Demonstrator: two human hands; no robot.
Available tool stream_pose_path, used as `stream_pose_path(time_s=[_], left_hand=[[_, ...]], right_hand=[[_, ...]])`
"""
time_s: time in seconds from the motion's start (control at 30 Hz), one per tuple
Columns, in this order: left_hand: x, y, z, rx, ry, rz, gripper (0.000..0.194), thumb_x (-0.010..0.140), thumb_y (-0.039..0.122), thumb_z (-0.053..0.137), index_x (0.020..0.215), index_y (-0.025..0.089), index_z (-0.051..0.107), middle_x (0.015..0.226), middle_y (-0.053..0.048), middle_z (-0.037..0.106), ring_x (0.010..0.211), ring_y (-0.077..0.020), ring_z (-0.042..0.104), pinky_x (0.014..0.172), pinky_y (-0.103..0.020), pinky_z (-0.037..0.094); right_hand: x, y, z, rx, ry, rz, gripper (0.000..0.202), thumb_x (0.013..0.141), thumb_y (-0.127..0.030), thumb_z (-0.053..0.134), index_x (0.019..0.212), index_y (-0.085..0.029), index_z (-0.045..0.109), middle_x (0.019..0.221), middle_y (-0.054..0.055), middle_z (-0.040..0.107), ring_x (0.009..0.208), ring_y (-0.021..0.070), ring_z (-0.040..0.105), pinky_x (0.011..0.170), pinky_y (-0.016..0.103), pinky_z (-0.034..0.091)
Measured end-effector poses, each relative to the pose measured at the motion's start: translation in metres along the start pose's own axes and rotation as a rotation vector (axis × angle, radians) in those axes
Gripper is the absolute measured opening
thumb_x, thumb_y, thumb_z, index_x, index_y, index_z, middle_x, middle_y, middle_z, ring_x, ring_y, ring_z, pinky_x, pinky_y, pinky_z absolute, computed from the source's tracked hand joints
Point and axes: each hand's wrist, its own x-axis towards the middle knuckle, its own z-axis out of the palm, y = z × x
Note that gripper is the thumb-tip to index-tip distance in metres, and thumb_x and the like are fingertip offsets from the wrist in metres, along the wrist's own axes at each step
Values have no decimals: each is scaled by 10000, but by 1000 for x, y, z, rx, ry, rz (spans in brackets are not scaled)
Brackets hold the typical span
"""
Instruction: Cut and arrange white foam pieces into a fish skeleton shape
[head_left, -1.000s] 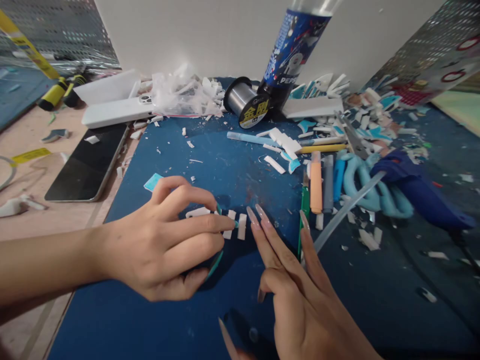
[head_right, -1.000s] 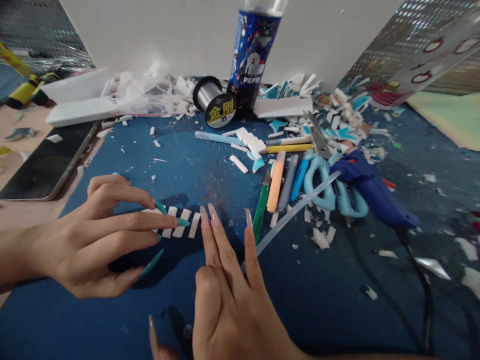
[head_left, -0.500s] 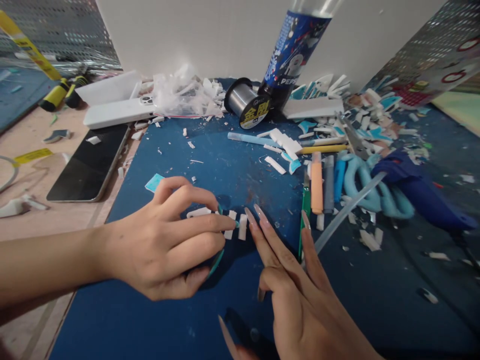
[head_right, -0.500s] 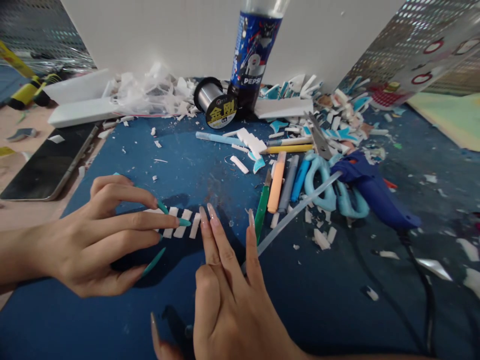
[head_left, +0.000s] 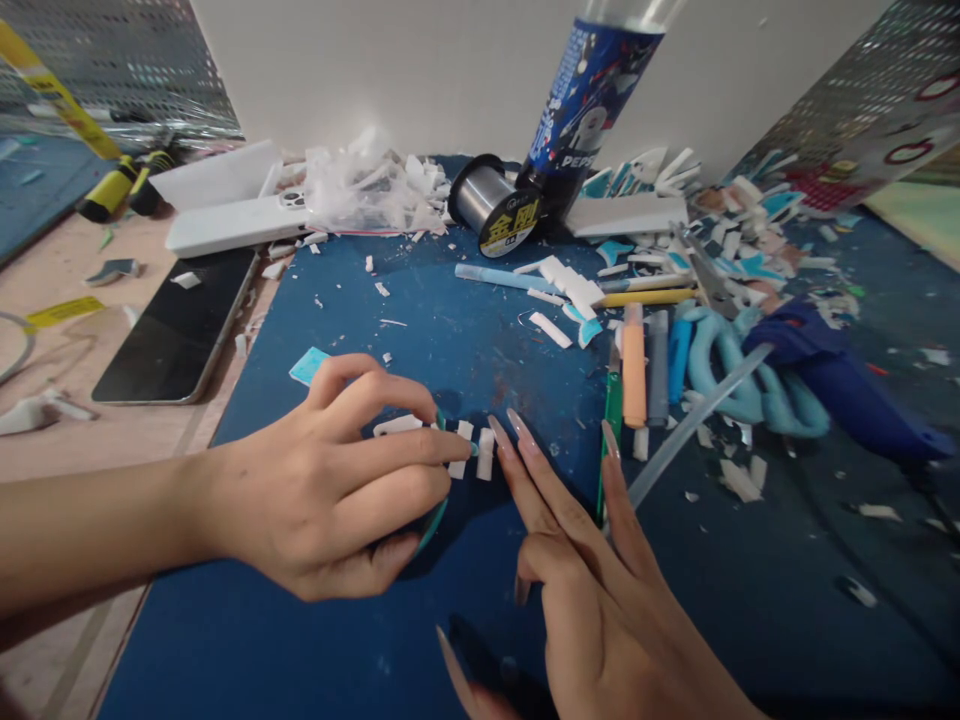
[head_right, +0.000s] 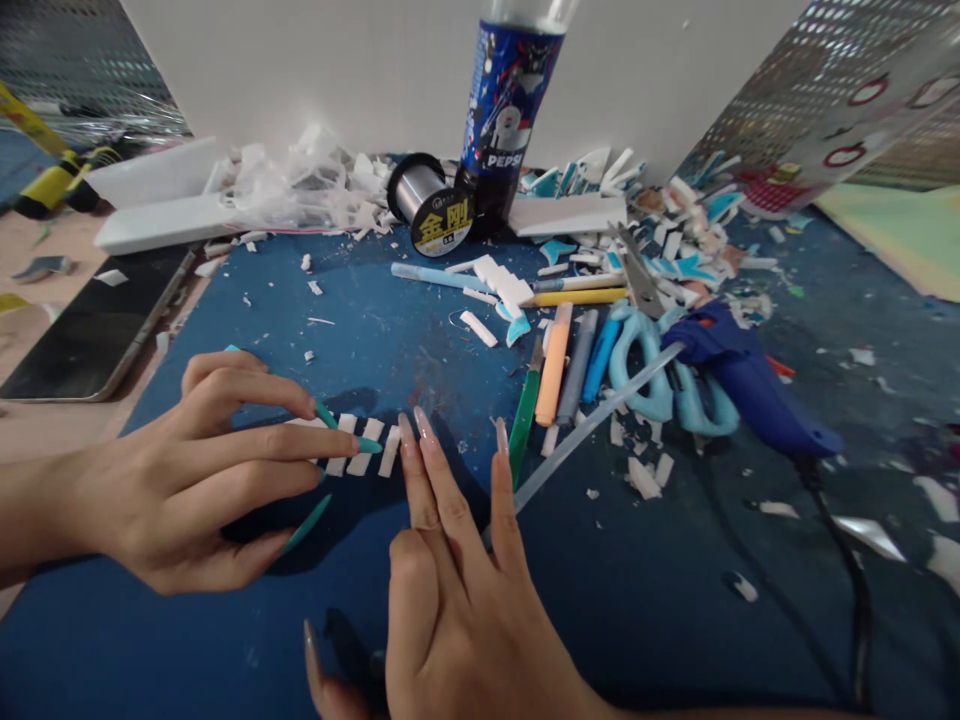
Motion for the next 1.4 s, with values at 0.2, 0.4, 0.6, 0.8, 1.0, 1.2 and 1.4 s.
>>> stream_pose_path(time_s=[0.2, 0.4, 0.6, 0.8, 1.0, 1.2, 1.4], left_hand=[[-1, 0, 0, 3, 13, 2, 131, 795, 191, 535, 918, 151, 551, 1083, -92, 686, 988, -310, 518, 794, -470, 358], [-2, -3, 1, -118, 38, -124, 292, 780, 199, 586, 1038, 158, 454, 1109, -132, 621, 999, -287, 504, 811, -474, 394], [0, -5, 4, -235, -19, -319, 471, 757, 282, 640, 1126, 186, 363, 1201, -153, 546, 1082, -322, 465, 842, -511, 404], [0, -5, 2, -253, -54, -368, 474, 748, 289, 672, 1098, 165, 376, 1168, -152, 556, 1084, -310, 468, 862, -489, 408], [1, -7, 3, -256, -62, -365, 399, 775, 268, 651, 1046, 173, 375, 1147, -137, 566, 1055, -284, 485, 919, -496, 379], [1, -6, 3, -262, -61, -375, 367, 790, 273, 632, 1029, 168, 373, 1140, -131, 561, 1058, -275, 452, 874, -471, 388], [0, -6, 4, -256, -52, -385, 354, 789, 281, 628, 1026, 172, 389, 1138, -129, 564, 1064, -275, 456, 847, -444, 395]], right_hand=[[0, -1, 0, 40, 27, 44, 222, 846, -355, 590, 816, -162, 484, 1342, 331, 495, 1354, 397, 366, 1107, 676, 216], [1, 5, -6, -44, 56, -10, 266, 798, -349, 631, 892, -172, 457, 1425, 333, 396, 1379, 416, 315, 1059, 682, 307], [20, 21, -11, 11, 226, 72, 263, 762, -285, 663, 853, -212, 427, 1280, 232, 588, 1303, 374, 442, 1036, 611, 381], [34, 38, -10, 25, 253, 25, 324, 737, -220, 685, 899, -182, 407, 1040, 217, 656, 1090, 379, 554, 962, 700, 370], [34, 43, -9, 125, 226, -24, 356, 748, -167, 665, 970, -176, 386, 1043, 186, 627, 1025, 311, 551, 932, 665, 415], [37, 44, -8, 113, 225, -35, 368, 746, -147, 665, 965, -181, 372, 1046, 181, 625, 1008, 308, 555, 914, 649, 426], [37, 44, -8, 101, 226, -31, 355, 759, -158, 662, 968, -194, 377, 1041, 159, 609, 1013, 303, 547, 898, 610, 462]])
